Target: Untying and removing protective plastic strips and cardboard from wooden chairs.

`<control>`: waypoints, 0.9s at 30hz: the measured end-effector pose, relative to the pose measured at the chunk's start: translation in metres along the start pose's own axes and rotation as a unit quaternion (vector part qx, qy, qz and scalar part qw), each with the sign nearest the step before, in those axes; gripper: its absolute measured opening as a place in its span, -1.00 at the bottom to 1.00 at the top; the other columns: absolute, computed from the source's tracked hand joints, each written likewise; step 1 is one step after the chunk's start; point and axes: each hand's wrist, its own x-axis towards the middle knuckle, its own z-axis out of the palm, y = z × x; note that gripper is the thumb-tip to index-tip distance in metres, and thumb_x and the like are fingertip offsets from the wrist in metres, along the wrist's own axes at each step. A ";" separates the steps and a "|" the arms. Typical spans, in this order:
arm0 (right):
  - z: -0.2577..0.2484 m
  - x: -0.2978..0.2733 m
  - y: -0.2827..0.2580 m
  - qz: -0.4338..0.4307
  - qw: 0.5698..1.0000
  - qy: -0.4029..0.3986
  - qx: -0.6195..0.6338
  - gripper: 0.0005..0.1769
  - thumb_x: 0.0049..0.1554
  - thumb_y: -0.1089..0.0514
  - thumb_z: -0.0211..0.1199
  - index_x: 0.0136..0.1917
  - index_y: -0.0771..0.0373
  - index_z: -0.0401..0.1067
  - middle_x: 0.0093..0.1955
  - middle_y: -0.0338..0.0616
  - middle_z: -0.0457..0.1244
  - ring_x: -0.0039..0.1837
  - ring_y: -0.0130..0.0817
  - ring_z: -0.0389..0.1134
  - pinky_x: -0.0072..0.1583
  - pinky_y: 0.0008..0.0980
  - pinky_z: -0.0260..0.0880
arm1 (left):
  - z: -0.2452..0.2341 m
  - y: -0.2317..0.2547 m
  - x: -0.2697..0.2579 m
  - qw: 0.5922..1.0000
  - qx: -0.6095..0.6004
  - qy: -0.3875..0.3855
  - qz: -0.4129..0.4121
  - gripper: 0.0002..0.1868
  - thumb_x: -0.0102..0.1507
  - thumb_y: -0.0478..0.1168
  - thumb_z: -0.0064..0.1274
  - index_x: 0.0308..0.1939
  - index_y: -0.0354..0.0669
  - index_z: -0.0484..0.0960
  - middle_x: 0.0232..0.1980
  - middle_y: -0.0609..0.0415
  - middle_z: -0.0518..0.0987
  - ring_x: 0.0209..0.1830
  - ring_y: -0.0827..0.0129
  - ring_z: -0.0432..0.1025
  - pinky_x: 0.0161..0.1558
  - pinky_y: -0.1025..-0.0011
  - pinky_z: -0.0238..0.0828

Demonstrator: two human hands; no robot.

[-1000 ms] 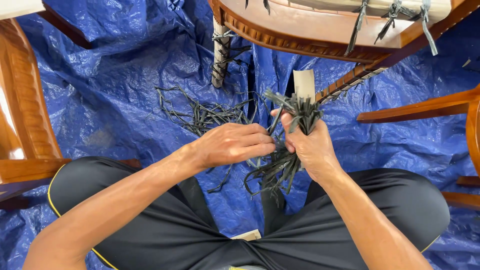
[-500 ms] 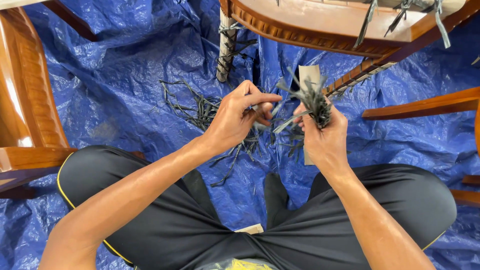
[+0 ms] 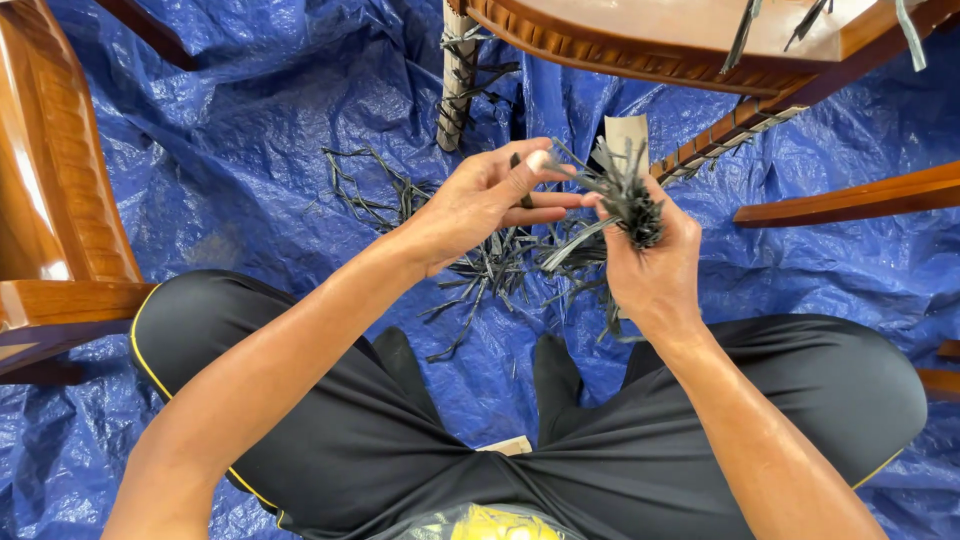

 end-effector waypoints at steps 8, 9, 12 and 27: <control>0.008 0.001 -0.009 -0.063 0.997 -0.046 -0.001 -0.77 0.26 0.27 0.35 0.18 0.34 0.47 -0.03 -0.22 0.38 0.00 -0.55 0.37 0.03 -0.45 0.40 | 0.013 -0.014 0.002 0.994 -0.085 -0.043 -0.053 -0.42 0.44 0.12 -0.14 0.26 -0.34 0.45 0.21 0.05 0.52 0.09 0.45 0.48 0.19 0.45 0.49; 0.008 0.001 -0.009 -0.061 0.997 -0.049 -0.025 -0.76 0.21 0.29 0.38 0.14 0.35 0.47 -0.07 -0.22 0.37 -0.05 -0.54 0.37 -0.01 -0.44 0.40 | 0.015 -0.014 0.002 0.992 -0.092 -0.050 -0.066 -0.42 0.50 0.16 -0.16 0.20 -0.34 0.53 0.13 0.04 0.55 0.01 0.50 0.45 0.14 0.48 0.45; 0.008 0.001 -0.008 -0.076 0.991 -0.041 -0.103 -0.79 0.17 0.32 0.42 0.04 0.38 0.45 -0.15 -0.19 0.33 -0.13 -0.50 0.33 -0.07 -0.40 0.36 | 0.022 -0.017 0.004 0.989 -0.117 -0.080 -0.045 -0.43 0.48 0.19 -0.19 0.22 -0.24 0.55 0.13 0.13 0.54 0.08 0.57 0.44 0.22 0.50 0.42; -0.084 0.010 0.007 0.057 0.946 0.117 0.296 -0.56 0.57 -0.06 -0.03 -0.10 0.22 0.13 -0.28 -0.17 0.03 -0.30 -0.36 0.09 -0.15 -0.22 0.31 | 0.001 -0.182 0.027 0.899 0.418 -0.127 0.017 -0.73 0.30 -0.14 -0.03 0.02 -0.12 0.59 -0.21 -0.11 0.68 -0.19 -0.05 0.58 -0.13 0.09 0.48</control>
